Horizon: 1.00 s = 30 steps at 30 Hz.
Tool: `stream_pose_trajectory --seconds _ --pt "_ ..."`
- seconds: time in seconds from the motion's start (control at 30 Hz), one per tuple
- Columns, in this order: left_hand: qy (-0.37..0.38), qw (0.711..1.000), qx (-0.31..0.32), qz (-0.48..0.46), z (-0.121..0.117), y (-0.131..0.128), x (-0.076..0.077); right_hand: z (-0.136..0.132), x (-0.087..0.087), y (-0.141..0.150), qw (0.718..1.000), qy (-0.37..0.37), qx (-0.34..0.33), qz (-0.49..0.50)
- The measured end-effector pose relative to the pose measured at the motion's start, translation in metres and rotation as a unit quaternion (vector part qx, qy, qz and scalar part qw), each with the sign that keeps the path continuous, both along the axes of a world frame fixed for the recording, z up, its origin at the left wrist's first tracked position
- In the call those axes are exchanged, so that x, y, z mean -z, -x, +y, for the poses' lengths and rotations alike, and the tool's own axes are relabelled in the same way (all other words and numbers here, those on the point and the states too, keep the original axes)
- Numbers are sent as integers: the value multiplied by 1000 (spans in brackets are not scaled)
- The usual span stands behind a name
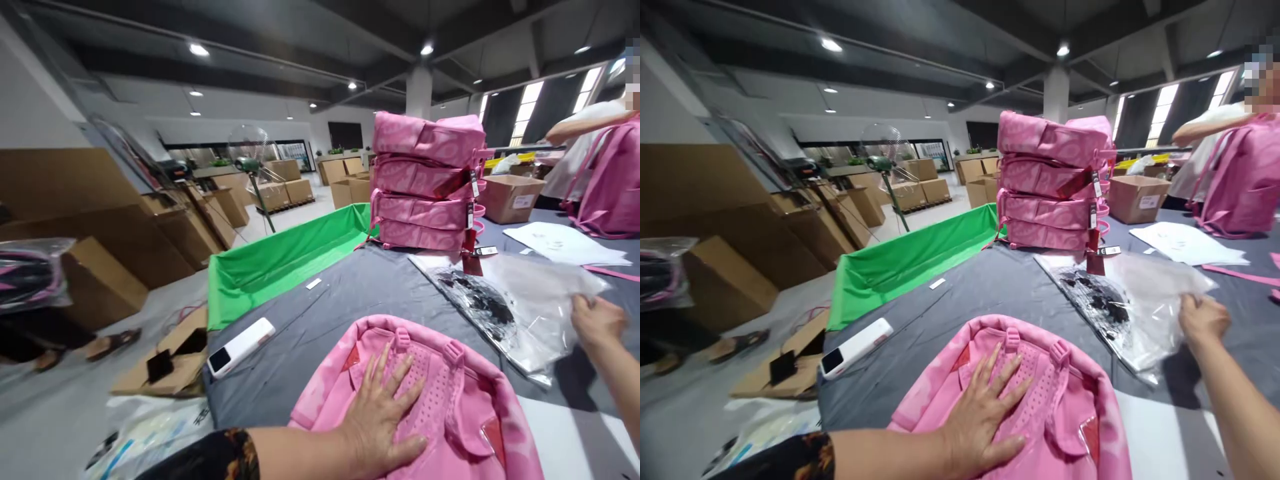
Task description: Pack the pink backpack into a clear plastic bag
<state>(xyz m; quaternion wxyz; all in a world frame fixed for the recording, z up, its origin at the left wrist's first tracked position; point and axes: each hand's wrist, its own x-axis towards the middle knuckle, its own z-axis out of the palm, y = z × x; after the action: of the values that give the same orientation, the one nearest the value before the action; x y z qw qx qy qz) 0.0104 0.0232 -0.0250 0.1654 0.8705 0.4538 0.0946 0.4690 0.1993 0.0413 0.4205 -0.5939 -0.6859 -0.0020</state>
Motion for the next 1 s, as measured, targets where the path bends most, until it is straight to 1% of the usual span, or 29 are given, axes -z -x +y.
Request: stream_pose_trajectory --seconds 0.07,0.1,0.17,0.2,0.27,0.3,0.33,0.37,0.4,0.43,0.47,0.57,0.63,0.73,0.87,0.93,1.0 --pt "-1 1000 -4 -14 -1 -1 -1 4 -18 31 998 -55 15 11" --pt "0 1000 -2 -22 -1 -2 -1 2 -25 52 997 -74 1 6" --pt "3 999 5 -39 0 -3 -1 -12 -32 99 994 -87 -67 -25" --pt "2 999 9 -47 0 -4 -1 -24 -32 125 989 -85 -112 -50" --pt "-13 998 10 -60 1 -5 2 -57 -25 171 972 -76 -198 -104" --pt "-28 997 7 -64 1 -6 3 -75 -20 190 956 -61 -250 -143" --pt "-47 997 5 -68 2 -6 5 -92 -14 205 924 -37 -312 -218" --pt "-64 996 5 -70 2 -7 7 -109 -9 214 900 -27 -338 -275" --pt "-79 994 6 -70 2 -8 9 -122 -6 219 882 -19 -346 -319" --pt "-90 994 9 -69 2 -8 10 -133 -3 218 873 -11 -339 -350" --pt "-97 993 10 -68 2 -9 11 -141 -2 214 878 -1 -317 -357" --pt "-92 993 8 -70 2 -9 11 -151 0 186 915 9 -260 -309" --pt "-81 994 10 -75 2 -9 10 -153 0 168 931 -5 -249 -268" --pt "-69 994 19 -84 4 -8 10 -156 0 155 934 -17 -258 -245" --pt "-92 991 20 -97 5 -5 15 -161 -4 148 931 -24 -252 -261" --pt "-99 990 24 -99 5 -4 16 -158 -5 127 932 -39 -249 -262" --pt "-93 991 27 -96 3 -3 16 -151 -2 85 930 -21 -253 -267"
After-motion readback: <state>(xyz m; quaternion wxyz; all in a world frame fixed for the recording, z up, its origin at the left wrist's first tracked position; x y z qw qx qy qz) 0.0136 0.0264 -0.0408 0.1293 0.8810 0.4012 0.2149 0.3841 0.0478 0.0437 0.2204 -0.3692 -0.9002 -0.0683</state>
